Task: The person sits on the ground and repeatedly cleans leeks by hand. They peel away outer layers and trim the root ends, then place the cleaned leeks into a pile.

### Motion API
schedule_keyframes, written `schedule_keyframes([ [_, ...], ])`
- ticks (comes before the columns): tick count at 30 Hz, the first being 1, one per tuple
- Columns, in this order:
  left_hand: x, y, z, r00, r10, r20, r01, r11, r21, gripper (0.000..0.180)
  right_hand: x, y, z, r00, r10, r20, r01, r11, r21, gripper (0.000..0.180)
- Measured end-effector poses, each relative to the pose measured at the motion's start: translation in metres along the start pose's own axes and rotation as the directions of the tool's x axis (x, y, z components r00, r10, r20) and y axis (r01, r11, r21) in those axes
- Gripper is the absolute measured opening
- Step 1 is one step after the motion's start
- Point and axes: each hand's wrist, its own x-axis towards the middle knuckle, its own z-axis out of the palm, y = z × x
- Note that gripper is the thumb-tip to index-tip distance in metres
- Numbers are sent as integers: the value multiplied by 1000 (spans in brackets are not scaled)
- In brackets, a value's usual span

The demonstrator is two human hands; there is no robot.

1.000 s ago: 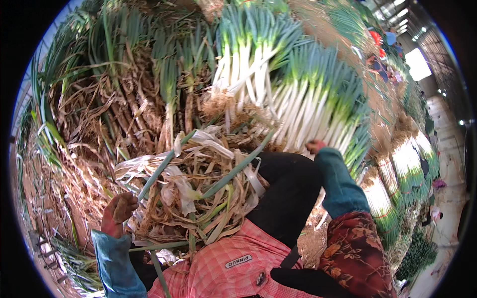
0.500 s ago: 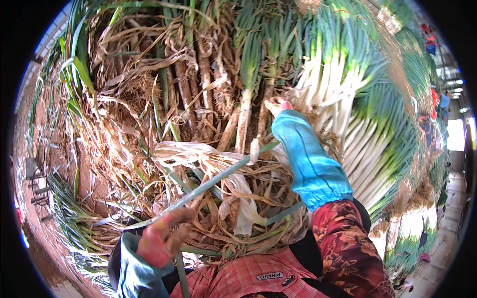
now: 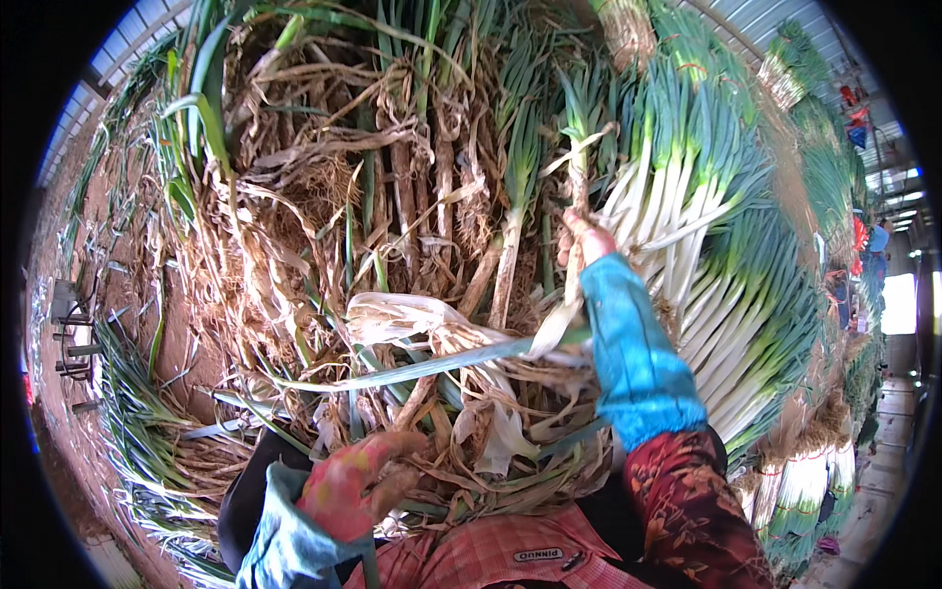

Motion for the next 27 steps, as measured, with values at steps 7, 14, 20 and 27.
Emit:
schedule_keyframes([
  [7, 12, -24, 7, 971, 152, -186, -231, 809, -541, 39, -208, -3, 55, 991, 44, -127, -62, 989, -138, 75],
  [14, 23, -25, -10, 897, 35, -440, -365, 619, -696, 59, -283, 76, 40, 809, -461, 365, 583, 715, -387, 46],
  [20, -4, -33, -39, 910, -176, -374, -290, 373, -881, 47, -312, 103, 26, 672, -394, 627, 730, 493, -474, 63],
  [27, -16, -40, -43, 838, -77, -540, -446, 475, -759, 42, -328, 97, 32, 473, -565, 676, 861, 135, -490, 61],
])
